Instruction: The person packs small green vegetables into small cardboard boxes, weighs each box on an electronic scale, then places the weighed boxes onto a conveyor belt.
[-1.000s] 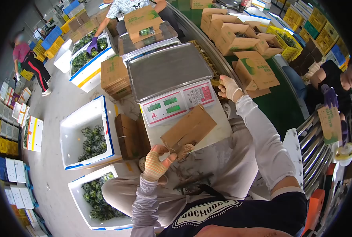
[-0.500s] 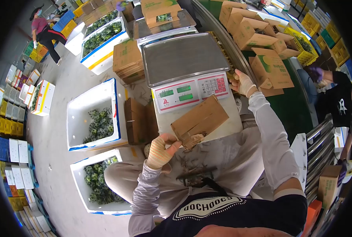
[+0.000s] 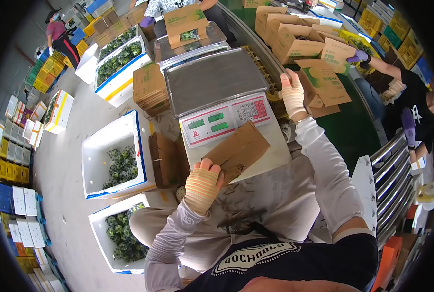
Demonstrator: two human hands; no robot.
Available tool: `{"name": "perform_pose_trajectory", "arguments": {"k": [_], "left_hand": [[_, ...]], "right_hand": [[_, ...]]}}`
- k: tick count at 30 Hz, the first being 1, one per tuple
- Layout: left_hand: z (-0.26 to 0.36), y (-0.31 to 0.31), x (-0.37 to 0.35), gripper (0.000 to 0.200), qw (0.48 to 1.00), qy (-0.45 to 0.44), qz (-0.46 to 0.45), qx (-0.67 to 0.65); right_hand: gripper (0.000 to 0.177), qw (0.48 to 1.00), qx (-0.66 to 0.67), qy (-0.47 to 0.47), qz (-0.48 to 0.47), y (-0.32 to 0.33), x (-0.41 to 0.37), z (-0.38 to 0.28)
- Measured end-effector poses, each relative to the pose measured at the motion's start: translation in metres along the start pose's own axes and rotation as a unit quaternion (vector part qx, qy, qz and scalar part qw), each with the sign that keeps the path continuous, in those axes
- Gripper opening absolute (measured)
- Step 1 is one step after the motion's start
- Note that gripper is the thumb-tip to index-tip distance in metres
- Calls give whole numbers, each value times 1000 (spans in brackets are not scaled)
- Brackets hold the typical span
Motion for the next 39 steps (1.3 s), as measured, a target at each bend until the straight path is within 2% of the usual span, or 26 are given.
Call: {"name": "perform_pose_trajectory", "arguments": {"k": [1, 2, 3, 4, 6, 7, 8, 9, 11, 12, 14, 16, 18, 19, 21, 22, 24, 26, 28, 30, 31, 33, 35, 36, 37, 39], "left_hand": [[-2, 1, 0, 20, 1000, 1, -2, 1], [-4, -5, 1, 19, 999, -13, -48, 20], [-5, -11, 1, 17, 994, -27, -94, 39], [-7, -13, 3, 17, 994, -28, -97, 41], [-3, -19, 6, 18, 984, -97, -121, 82], [-4, -17, 9, 18, 984, -99, -125, 85], [-4, -13, 12, 19, 984, -110, -124, 60], [-5, -10, 14, 19, 984, -120, -124, 35], [-12, -7, 16, 20, 985, -132, -113, -11], [-12, -3, 17, 21, 983, -142, -96, -59], [-11, -1, 16, 22, 984, -138, -80, -76], [-9, 0, 13, 23, 984, -136, -62, -94], [-14, 0, 7, 23, 996, -41, -37, -72], [-10, 0, 4, 23, 996, -43, -39, -73], [-11, 0, 2, 23, 998, 23, -55, -34], [-10, -3, 2, 23, 998, 24, -55, -33], [-4, -8, 1, 19, 998, -36, -33, 31], [-9, -11, 1, 19, 998, -29, -46, 29], [-12, -9, 5, 18, 997, -24, -62, 26], [-17, -8, 10, 17, 992, -39, -113, -30], [-26, -9, 12, 17, 992, -37, -116, -30], [-29, -7, 19, 15, 977, -99, -116, -149], [-25, 2, 19, 13, 973, -79, -95, -195], [-44, -3, 12, 12, 928, 129, -103, -333], [-61, -14, -7, 13, 824, 327, -102, -451], [-78, -17, -24, 16, 820, 353, -54, -446]], "right_hand": [[37, 994, 33, 98, -19, -2, -18, -25], [34, 978, 66, 194, -38, -3, -41, -49], [29, 958, 77, 267, -73, -7, -72, -72], [26, 935, 49, 331, -114, -12, -98, -82], [25, 868, -34, 418, -267, -27, -154, -105], [22, 829, -41, 467, -304, -34, -181, -114], [21, 764, -48, 543, -344, -40, -205, -111], [20, 730, -62, 578, -360, -46, -223, -102], [19, 798, -96, 442, -399, -59, -237, -72], [19, 799, -93, 442, -398, -61, -242, -70], [19, 821, -147, 415, -363, -65, -242, -63], [19, 817, -175, 413, -363, -72, -242, -63], [19, 814, -204, 406, -362, -77, -243, -63], [18, 800, -237, 394, -385, -83, -246, -60], [18, 785, -269, 382, -407, -89, -247, -55], [19, 773, -273, 404, -405, -91, -248, -56], [19, 759, -275, 430, -405, -97, -253, -55], [19, 730, -297, 475, -392, -102, -256, -54], [20, 732, -299, 479, -382, -102, -257, -55], [21, 736, -299, 479, -374, -102, -257, -53], [23, 730, -311, 481, -373, -104, -256, -50], [25, 722, -321, 485, -374, -106, -258, -48], [26, 743, -298, 467, -375, -103, -253, -50], [26, 740, -296, 470, -380, -102, -253, -51], [25, 751, -278, 466, -376, -98, -253, -54], [24, 757, -256, 465, -381, -98, -255, -55]]}}
Point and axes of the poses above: each hand's wrist, its own x-axis towards the middle knuckle, its own y-axis out of the back of the hand, z = x × y, the point moved 7 cm from there along x, towards the middle knuckle, and after that the axes turned 1 degree about x, right-handed, at the moved point
